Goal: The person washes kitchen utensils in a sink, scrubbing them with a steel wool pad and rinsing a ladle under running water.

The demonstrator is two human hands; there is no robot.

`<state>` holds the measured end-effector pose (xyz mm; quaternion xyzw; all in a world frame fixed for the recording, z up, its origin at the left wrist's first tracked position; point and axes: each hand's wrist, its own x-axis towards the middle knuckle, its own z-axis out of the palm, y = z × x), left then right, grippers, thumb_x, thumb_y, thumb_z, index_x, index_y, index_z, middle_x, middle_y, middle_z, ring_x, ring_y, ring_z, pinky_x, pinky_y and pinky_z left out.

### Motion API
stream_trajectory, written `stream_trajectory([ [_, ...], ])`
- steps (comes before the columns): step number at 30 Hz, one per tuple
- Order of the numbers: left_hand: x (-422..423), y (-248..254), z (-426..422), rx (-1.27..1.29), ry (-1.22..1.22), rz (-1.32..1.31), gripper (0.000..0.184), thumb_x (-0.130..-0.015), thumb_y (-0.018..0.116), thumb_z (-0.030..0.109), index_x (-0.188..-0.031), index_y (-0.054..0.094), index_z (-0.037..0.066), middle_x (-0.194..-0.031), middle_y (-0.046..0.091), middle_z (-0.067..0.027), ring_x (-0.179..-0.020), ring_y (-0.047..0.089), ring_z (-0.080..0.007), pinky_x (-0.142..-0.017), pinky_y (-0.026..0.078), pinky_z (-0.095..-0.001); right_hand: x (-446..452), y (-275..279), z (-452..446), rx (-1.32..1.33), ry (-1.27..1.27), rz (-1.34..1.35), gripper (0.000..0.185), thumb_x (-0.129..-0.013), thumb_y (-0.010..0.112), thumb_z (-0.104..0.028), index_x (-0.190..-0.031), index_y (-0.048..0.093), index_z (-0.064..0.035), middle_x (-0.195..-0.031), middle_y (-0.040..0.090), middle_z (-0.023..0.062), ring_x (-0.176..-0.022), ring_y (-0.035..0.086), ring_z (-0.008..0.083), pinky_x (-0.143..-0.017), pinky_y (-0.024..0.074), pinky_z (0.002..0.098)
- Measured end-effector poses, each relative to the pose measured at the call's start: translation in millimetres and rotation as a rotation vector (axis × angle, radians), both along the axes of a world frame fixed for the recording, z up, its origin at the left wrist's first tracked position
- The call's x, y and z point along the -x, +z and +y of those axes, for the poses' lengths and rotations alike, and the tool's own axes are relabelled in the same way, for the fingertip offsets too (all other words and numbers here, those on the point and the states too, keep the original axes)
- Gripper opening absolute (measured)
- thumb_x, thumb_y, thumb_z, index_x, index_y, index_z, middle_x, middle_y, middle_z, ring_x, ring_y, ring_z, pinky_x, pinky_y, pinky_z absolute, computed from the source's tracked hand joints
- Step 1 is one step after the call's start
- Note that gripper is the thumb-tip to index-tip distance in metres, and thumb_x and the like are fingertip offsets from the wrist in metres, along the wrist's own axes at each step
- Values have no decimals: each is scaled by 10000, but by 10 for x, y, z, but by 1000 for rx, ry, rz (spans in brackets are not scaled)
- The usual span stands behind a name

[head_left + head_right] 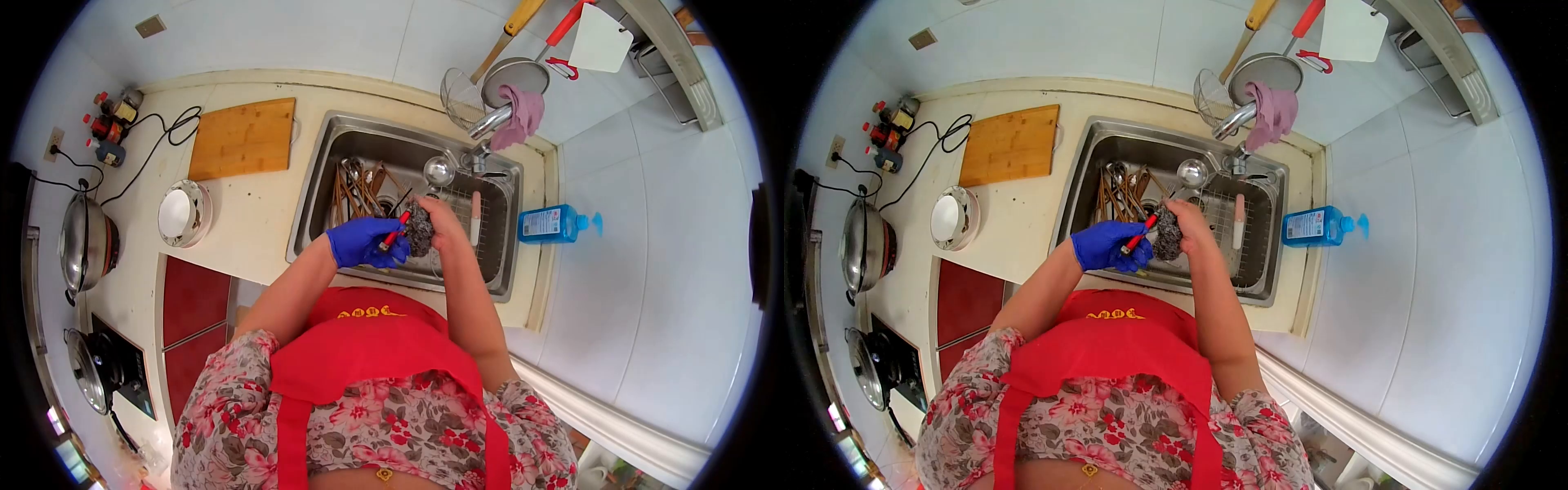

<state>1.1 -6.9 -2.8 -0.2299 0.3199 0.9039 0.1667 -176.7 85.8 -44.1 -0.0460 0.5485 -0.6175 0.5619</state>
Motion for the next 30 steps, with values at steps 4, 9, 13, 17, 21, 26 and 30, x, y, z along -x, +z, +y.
stream_trajectory([
  [4,22,14,14,-38,20,-26,405,-868,484,413,-854,613,29,-723,621,-61,-620,597,-154,-517,447,-234,-39,-127,3,-59,27,-89,161,-830,563,-165,-866,586,-10,-747,599,64,-646,585,169,-564,470,307],
  [9,4,-46,-11,-86,-12,-7,359,-864,510,398,-874,596,50,-769,623,-63,-647,610,-173,-579,497,-260,-78,-133,25,-37,7,-109,161,-831,549,-155,-860,590,-2,-750,606,75,-642,593,183,-566,476,315],
  [13,55,64,104,-132,154,-34,285,-874,508,330,-851,582,56,-740,595,-42,-626,589,-155,-552,489,-251,-97,-74,18,-85,-7,-131,178,-831,549,-158,-885,593,6,-786,616,85,-657,597,185,-579,478,314],
  [17,138,-4,87,-408,394,-41,181,-867,519,248,-821,550,76,-728,556,-23,-580,561,-149,-521,481,-223,-141,-26,14,-126,28,58,259,-834,559,-189,-964,578,34,-850,611,100,-719,584,164,-638,469,293],
  [21,197,67,62,-395,457,-97,147,-851,533,238,-789,550,106,-677,544,-8,-543,544,-143,-479,468,-214,-124,192,129,-78,-4,260,285,-819,587,-171,-999,561,48,-858,597,105,-758,566,142,-670,454,275],
  [26,225,-86,-64,-580,203,35,213,-845,519,296,-681,494,163,-544,468,38,-470,489,-81,-379,402,-199,-194,844,278,-17,-122,660,242,-764,644,-75,-967,571,32,-943,566,77,-814,537,107,-706,438,241],
  [30,284,-243,-52,-574,185,82,229,-840,522,288,-652,459,173,-537,462,46,-459,466,-54,-372,375,-183,-367,1146,292,178,-38,897,234,-727,655,-65,-953,607,-34,-886,563,62,-848,529,161,-771,415,261],
])
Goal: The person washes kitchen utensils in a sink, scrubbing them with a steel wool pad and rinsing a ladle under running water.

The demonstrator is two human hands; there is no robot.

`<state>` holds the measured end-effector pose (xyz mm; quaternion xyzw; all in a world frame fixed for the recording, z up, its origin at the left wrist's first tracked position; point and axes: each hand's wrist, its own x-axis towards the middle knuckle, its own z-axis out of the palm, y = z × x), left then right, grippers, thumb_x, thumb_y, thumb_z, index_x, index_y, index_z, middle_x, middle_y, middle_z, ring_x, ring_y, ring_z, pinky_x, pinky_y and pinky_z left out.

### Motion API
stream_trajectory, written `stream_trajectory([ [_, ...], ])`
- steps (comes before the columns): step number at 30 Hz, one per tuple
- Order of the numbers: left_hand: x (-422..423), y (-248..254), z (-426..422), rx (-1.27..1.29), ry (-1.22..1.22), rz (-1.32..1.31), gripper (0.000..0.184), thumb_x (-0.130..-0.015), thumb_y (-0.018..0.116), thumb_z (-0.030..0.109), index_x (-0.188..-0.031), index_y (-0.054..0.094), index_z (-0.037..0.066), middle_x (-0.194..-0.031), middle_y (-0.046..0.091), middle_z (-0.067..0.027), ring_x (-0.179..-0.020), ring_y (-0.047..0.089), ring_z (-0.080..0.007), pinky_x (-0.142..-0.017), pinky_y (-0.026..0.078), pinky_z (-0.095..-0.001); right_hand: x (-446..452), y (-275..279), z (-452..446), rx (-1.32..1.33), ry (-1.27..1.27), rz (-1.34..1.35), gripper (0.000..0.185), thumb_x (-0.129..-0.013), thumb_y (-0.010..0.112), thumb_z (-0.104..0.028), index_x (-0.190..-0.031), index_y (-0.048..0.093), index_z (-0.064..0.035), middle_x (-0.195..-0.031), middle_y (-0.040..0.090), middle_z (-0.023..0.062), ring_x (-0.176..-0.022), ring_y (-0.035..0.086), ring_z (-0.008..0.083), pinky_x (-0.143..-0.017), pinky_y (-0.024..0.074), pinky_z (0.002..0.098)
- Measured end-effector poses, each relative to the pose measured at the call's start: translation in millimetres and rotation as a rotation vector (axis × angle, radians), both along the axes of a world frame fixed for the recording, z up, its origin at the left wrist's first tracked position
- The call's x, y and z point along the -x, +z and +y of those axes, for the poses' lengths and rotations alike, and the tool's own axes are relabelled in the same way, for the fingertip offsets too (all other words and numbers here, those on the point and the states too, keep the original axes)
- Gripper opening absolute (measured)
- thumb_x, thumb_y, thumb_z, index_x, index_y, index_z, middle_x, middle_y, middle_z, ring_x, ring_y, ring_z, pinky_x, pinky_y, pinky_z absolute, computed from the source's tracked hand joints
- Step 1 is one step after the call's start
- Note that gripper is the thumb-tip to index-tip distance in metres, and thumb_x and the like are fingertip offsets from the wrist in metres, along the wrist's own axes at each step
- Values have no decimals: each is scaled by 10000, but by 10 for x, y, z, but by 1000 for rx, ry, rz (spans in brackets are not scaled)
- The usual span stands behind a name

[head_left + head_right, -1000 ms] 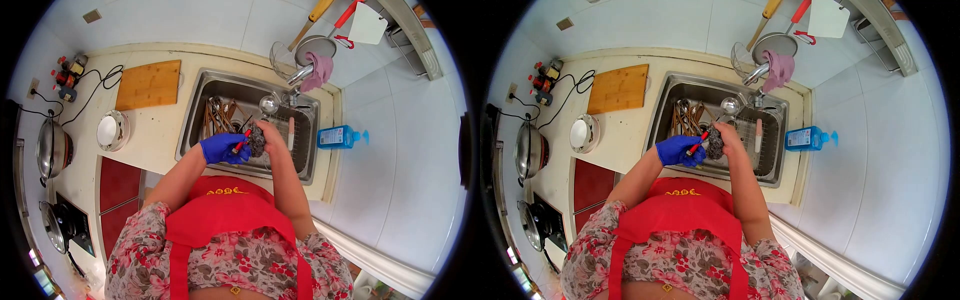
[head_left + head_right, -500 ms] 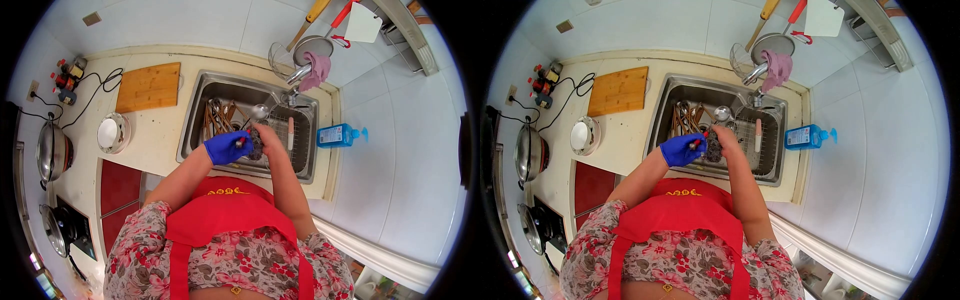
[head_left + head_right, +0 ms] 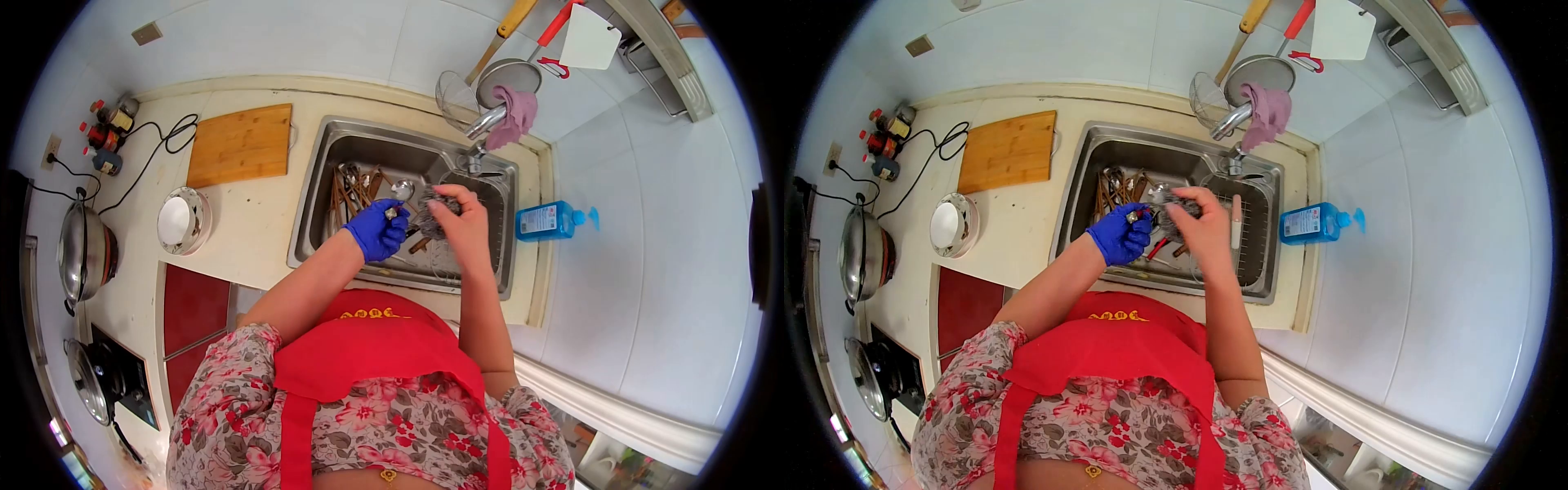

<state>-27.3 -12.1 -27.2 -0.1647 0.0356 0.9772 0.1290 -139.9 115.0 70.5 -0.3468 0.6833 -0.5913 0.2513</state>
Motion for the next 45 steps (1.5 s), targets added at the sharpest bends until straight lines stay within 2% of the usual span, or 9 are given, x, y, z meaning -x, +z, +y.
stream_trajectory([
  [7,204,-171,161,326,242,17,157,-880,428,249,-894,537,136,-814,587,-26,-769,564,-163,-664,469,-288,-275,-319,-239,35,86,511,210,-707,655,-72,-907,599,-42,-798,540,77,-788,541,245,-711,419,290],
  [13,159,-140,103,340,300,-204,183,-880,419,244,-778,532,142,-631,555,-11,-504,524,-128,-458,434,-236,-85,-469,-250,-147,-72,103,180,-780,613,-94,-940,571,-21,-818,576,76,-726,523,142,-669,420,273],
  [16,107,-351,16,-153,64,485,204,-885,423,287,-861,548,128,-697,594,-29,-569,577,-175,-527,481,-265,-157,-316,-133,-30,-39,-354,180,-771,619,-80,-931,561,-20,-795,535,33,-767,516,131,-706,413,265],
  [20,148,228,179,171,275,-122,181,-881,414,271,-839,523,132,-704,574,-38,-597,562,-162,-522,462,-280,-267,-234,-186,78,131,506,232,-684,665,-48,-890,561,-27,-798,514,102,-811,527,284,-726,418,316],
  [27,143,-45,186,203,258,-156,208,-886,422,287,-739,486,154,-580,497,8,-468,471,-115,-404,378,-243,-155,-541,-231,-91,-27,473,171,-747,637,-107,-863,557,-10,-805,545,103,-752,545,253,-676,432,310],
  [31,95,183,127,149,173,-224,285,-884,454,313,-631,431,183,-443,377,70,-304,294,-60,-280,211,-189,-92,-502,-183,-128,-132,-207,212,-763,634,-140,-920,573,-12,-897,598,60,-805,535,142,-695,426,278],
  [32,56,-235,33,-26,94,181,188,-882,450,265,-743,502,149,-583,508,25,-446,472,-99,-386,385,-216,-113,-502,-171,-114,-92,-115,230,-752,647,-149,-923,569,-15,-889,593,66,-805,539,155,-703,427,284],
  [36,145,-27,186,155,307,-4,178,-898,414,228,-933,544,112,-884,611,-45,-807,600,-160,-714,505,-283,-248,-211,-157,-52,78,402,265,-677,683,-106,-901,564,-32,-860,568,90,-800,558,229,-709,437,312],
  [45,165,-31,68,352,13,-83,247,-862,473,355,-811,580,138,-657,578,0,-601,563,-126,-542,441,-239,-174,-163,-157,-214,-5,715,247,-632,666,-117,-857,592,-45,-816,583,132,-774,574,310,-690,460,365],
])
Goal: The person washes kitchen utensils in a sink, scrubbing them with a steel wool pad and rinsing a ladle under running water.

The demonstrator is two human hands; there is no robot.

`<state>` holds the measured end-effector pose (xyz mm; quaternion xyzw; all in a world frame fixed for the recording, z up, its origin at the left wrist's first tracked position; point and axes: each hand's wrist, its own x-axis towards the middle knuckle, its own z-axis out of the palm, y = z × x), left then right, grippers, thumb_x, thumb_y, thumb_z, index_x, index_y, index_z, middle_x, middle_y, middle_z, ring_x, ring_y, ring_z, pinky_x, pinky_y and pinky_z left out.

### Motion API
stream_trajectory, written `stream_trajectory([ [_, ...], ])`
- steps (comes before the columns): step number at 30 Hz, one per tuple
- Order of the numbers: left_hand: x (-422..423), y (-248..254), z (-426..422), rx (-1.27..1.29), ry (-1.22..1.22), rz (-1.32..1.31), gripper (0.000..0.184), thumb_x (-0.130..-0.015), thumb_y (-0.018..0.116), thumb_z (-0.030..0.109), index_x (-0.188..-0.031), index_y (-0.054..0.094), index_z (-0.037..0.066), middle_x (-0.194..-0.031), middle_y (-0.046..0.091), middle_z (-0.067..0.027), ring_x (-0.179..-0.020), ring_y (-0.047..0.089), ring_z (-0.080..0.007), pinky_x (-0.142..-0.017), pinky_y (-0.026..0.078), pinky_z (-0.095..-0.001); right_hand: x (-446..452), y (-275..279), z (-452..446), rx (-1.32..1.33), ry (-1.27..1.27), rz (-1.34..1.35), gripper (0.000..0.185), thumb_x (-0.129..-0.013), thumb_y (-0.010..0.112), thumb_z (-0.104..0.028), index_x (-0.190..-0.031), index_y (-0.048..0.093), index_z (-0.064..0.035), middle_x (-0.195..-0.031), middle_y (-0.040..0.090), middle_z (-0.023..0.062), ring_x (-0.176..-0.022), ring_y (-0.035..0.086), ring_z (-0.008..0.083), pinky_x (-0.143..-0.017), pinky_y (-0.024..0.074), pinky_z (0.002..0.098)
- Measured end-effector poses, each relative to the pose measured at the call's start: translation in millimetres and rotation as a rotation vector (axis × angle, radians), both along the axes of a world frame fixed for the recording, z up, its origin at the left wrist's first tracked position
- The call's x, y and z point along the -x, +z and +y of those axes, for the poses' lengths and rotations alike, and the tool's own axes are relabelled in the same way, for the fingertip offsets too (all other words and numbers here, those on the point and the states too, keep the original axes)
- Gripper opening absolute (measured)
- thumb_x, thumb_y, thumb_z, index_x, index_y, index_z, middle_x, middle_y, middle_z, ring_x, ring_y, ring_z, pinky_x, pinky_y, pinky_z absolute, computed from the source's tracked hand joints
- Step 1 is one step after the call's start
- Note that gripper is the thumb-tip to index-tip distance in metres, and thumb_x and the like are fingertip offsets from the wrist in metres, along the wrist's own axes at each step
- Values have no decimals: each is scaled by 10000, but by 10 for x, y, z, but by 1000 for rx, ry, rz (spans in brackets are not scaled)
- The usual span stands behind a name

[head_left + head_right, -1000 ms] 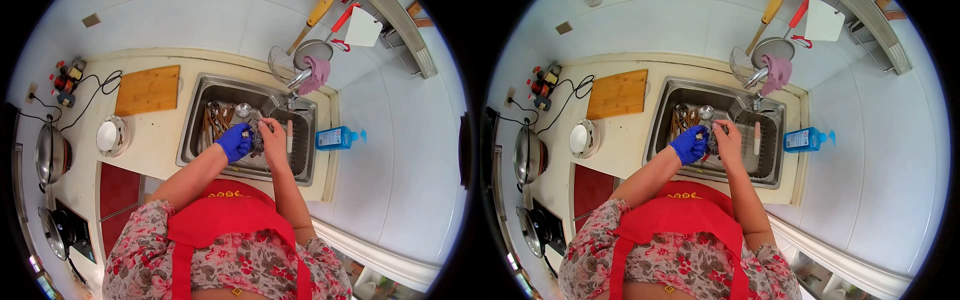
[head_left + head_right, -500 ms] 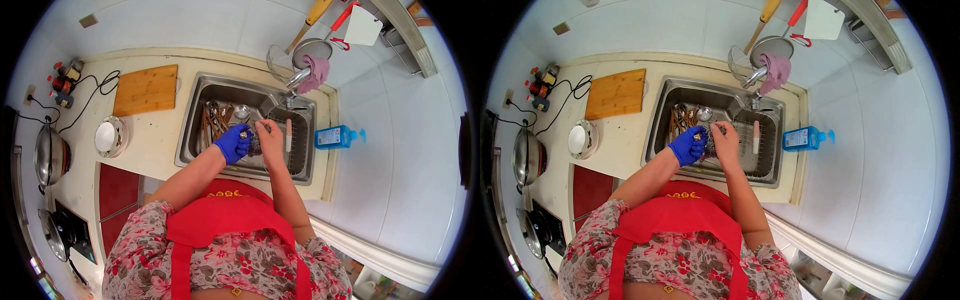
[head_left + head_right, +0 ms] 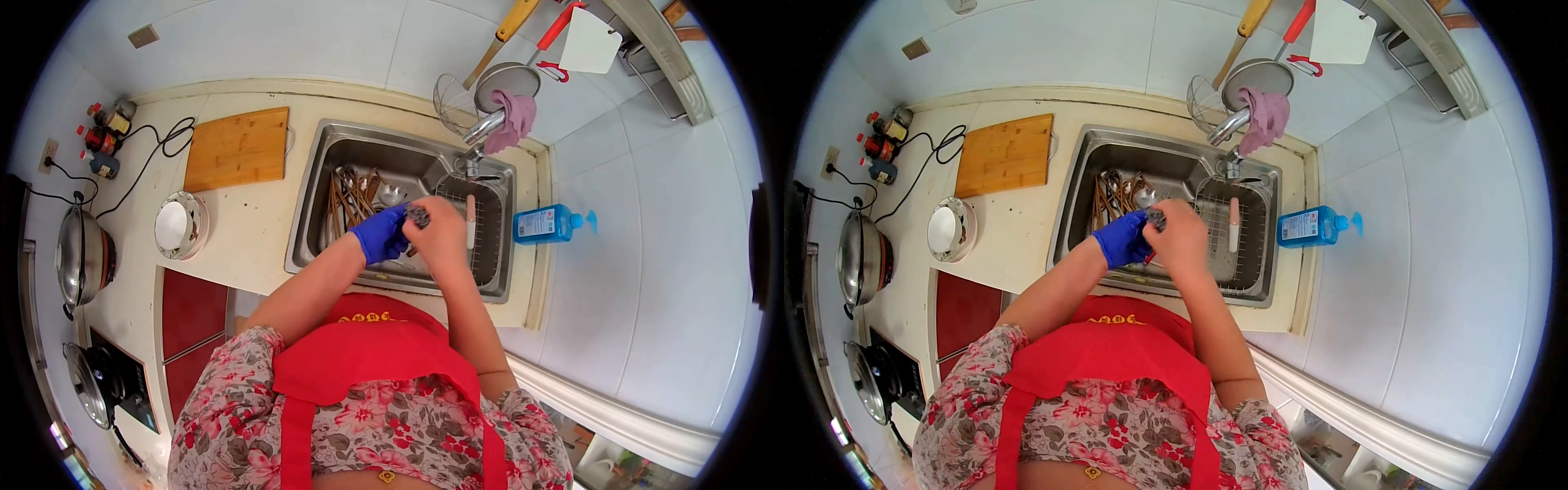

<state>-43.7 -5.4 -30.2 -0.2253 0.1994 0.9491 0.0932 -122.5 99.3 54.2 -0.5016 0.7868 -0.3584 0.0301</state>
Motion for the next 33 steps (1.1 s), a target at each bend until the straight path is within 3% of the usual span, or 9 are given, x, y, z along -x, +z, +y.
stream_trajectory([
  [4,-3,317,4,504,-49,-227,337,-820,512,435,-748,603,119,-591,572,-43,-585,580,-197,-562,451,-302,234,68,28,17,-118,-84,218,-627,640,-122,-820,615,-23,-785,616,141,-753,592,309,-714,461,350],
  [6,-24,460,-19,1639,-74,-354,354,-819,557,397,-861,576,46,-670,613,-69,-644,600,-241,-583,457,-342,295,94,64,-2,-158,-150,228,-625,642,-120,-823,612,-11,-760,620,139,-711,597,284,-694,461,327],
  [7,-52,556,-11,1738,1,-250,348,-827,579,318,-972,553,3,-789,633,-117,-704,606,-281,-623,453,-370,313,113,68,-1,-159,-151,228,-625,642,-120,-823,612,-11,-760,620,139,-711,597,284,-694,461,327],
  [10,11,401,9,1590,210,237,323,-834,567,275,-1018,562,10,-925,599,-168,-842,591,-302,-735,453,-368,319,145,54,-48,-140,-359,157,-665,631,-90,-805,634,-19,-779,624,91,-710,570,143,-679,452,270],
  [13,38,329,-15,1330,111,194,307,-869,530,208,-1114,522,24,-931,601,-134,-841,590,-220,-755,448,-313,354,147,21,75,-90,-528,203,-713,647,-131,-874,622,-8,-706,607,56,-630,535,106,-657,428,240],
  [20,53,548,-94,1152,119,256,287,-898,505,223,-1079,537,3,-893,594,-44,-791,518,-96,-712,435,-250,553,125,132,467,-129,-1144,259,-836,535,-76,-1086,586,-29,-987,575,39,-862,493,83,-760,396,210],
  [22,57,592,-73,1145,94,229,289,-902,496,228,-1077,540,3,-867,599,-37,-771,525,-109,-690,440,-273,491,191,128,400,-86,-789,301,-831,533,-82,-1128,563,-39,-1056,567,55,-883,504,105,-778,403,231],
  [28,122,492,94,1518,328,294,256,-886,498,237,-1026,547,29,-836,600,-168,-753,582,-328,-668,449,-345,282,194,45,270,-29,-713,168,-792,611,-91,-935,578,-9,-888,573,44,-801,513,98,-726,408,217],
  [33,35,601,40,1645,158,235,248,-879,502,243,-999,551,32,-844,574,-203,-758,555,-359,-661,445,-348,255,337,39,295,-45,-1237,125,-818,594,-94,-896,589,4,-805,587,41,-666,522,89,-632,415,196],
])
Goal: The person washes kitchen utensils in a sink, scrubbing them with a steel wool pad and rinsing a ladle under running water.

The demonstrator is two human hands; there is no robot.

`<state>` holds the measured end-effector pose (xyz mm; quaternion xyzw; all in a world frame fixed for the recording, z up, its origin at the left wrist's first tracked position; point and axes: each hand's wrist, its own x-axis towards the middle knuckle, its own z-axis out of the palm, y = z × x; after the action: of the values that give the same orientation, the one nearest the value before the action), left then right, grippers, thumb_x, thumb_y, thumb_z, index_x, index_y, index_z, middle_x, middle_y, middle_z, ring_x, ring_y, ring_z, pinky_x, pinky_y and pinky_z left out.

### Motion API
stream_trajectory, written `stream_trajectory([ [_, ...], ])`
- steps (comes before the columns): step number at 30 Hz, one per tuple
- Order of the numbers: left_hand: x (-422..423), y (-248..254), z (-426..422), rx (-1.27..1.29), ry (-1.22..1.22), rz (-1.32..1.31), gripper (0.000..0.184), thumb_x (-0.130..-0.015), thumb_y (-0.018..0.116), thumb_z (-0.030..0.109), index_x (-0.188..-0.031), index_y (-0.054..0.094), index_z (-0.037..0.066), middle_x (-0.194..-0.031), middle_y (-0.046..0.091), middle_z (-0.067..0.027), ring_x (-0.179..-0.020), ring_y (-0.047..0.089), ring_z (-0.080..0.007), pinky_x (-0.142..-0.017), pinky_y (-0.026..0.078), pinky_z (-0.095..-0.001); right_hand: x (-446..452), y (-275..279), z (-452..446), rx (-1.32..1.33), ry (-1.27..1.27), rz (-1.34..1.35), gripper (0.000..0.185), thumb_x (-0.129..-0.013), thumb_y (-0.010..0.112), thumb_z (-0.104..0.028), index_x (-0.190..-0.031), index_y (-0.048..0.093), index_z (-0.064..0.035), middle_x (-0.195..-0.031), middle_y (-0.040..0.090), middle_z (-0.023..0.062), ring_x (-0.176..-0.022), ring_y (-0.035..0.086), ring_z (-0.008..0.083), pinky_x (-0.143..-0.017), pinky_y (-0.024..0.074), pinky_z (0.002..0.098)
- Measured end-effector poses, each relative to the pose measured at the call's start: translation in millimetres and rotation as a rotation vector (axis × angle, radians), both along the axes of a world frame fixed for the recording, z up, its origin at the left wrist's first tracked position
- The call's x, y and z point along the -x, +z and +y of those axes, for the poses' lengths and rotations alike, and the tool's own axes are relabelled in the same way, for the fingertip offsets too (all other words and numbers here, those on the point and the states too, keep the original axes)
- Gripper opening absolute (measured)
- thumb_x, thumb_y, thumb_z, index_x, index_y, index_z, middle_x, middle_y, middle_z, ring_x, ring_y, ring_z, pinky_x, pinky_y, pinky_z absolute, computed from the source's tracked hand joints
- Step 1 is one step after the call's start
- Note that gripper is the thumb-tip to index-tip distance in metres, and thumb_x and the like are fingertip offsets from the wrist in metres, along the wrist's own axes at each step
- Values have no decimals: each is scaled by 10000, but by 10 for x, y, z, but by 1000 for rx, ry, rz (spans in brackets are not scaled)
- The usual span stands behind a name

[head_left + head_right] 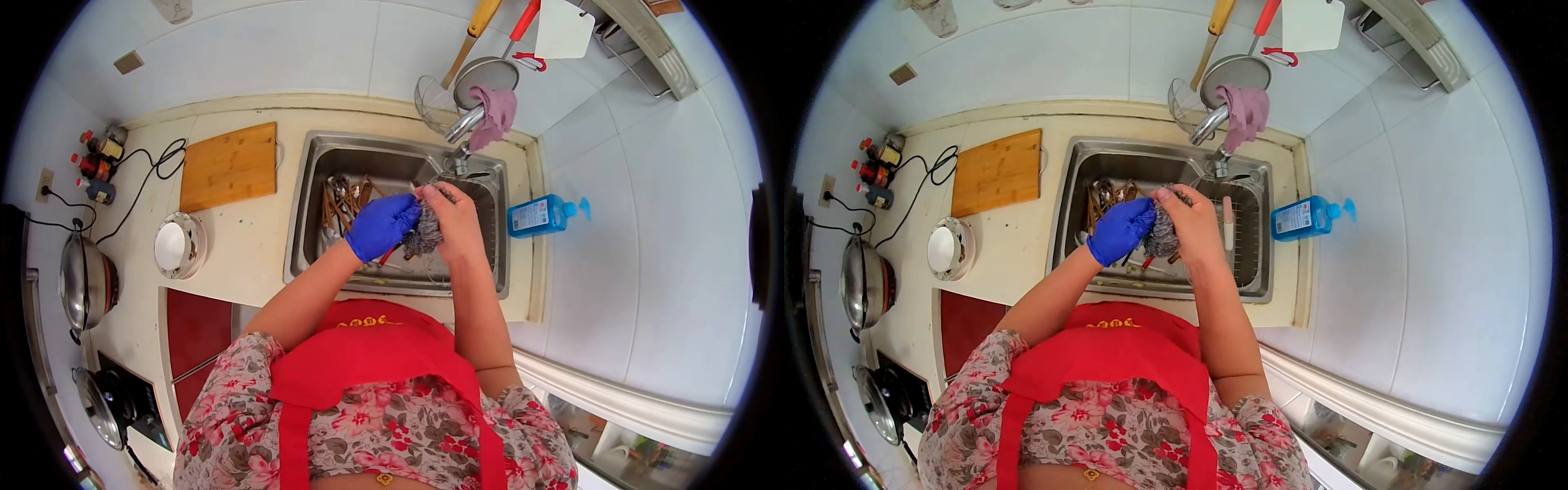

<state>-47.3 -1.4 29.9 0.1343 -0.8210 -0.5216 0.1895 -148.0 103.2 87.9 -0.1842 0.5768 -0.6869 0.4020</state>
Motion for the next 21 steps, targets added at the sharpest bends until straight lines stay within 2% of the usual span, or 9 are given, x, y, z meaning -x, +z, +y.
stream_trajectory([
  [2,-5,-46,6,-28,-26,-23,250,-882,501,248,-1001,556,36,-823,581,-186,-724,570,-324,-655,444,-335,34,11,45,36,33,-212,130,-814,595,-87,-909,595,3,-817,586,39,-678,521,92,-640,418,200],
  [4,-26,-72,15,-537,-138,124,256,-887,501,270,-998,569,50,-764,580,-140,-656,559,-234,-631,439,-315,56,-31,81,146,151,-86,106,-793,599,-66,-874,609,3,-792,600,47,-715,551,105,-647,443,226],
  [8,-69,36,52,-625,-170,-18,268,-889,508,275,-998,580,41,-760,592,-88,-661,543,-150,-639,440,-288,130,-13,118,80,230,154,130,-780,618,-70,-886,614,5,-813,604,48,-744,562,109,-678,450,226],
  [11,-70,123,88,-227,-66,-117,285,-889,510,277,-981,583,17,-797,608,-71,-701,556,-137,-652,441,-282,100,-13,91,-61,212,277,139,-772,633,-75,-884,615,5,-819,605,48,-750,566,105,-688,450,217],
  [13,-57,140,84,203,33,-157,293,-891,509,272,-970,580,-1,-836,613,-66,-733,556,-125,-670,441,-276,77,-7,68,-74,122,62,132,-777,621,-47,-901,635,-5,-836,610,46,-775,535,90,-685,438,209],
  [14,-60,161,76,204,37,-157,293,-891,509,272,-970,580,-1,-836,613,-66,-733,556,-125,-670,441,-276,74,0,64,-71,126,63,132,-777,621,-47,-901,635,-5,-836,610,46,-775,535,90,-685,438,209],
  [16,-94,250,92,-339,-90,43,274,-894,504,257,-965,579,3,-821,610,-71,-727,559,-137,-670,443,-284,57,7,102,124,100,-209,151,-758,641,-47,-893,613,14,-799,616,54,-740,560,97,-676,444,204],
  [19,-101,86,50,-749,-172,11,257,-896,499,237,-965,578,3,-810,605,-68,-724,556,-138,-672,443,-286,99,-1,131,98,185,-1,159,-757,645,-51,-895,610,21,-800,618,55,-732,563,105,-678,445,208],
  [21,-75,43,68,-606,-136,32,253,-892,503,235,-959,578,3,-802,605,-74,-714,561,-150,-659,442,-290,136,27,87,19,221,204,166,-757,648,-54,-899,610,23,-800,617,56,-733,564,108,-679,446,213],
])
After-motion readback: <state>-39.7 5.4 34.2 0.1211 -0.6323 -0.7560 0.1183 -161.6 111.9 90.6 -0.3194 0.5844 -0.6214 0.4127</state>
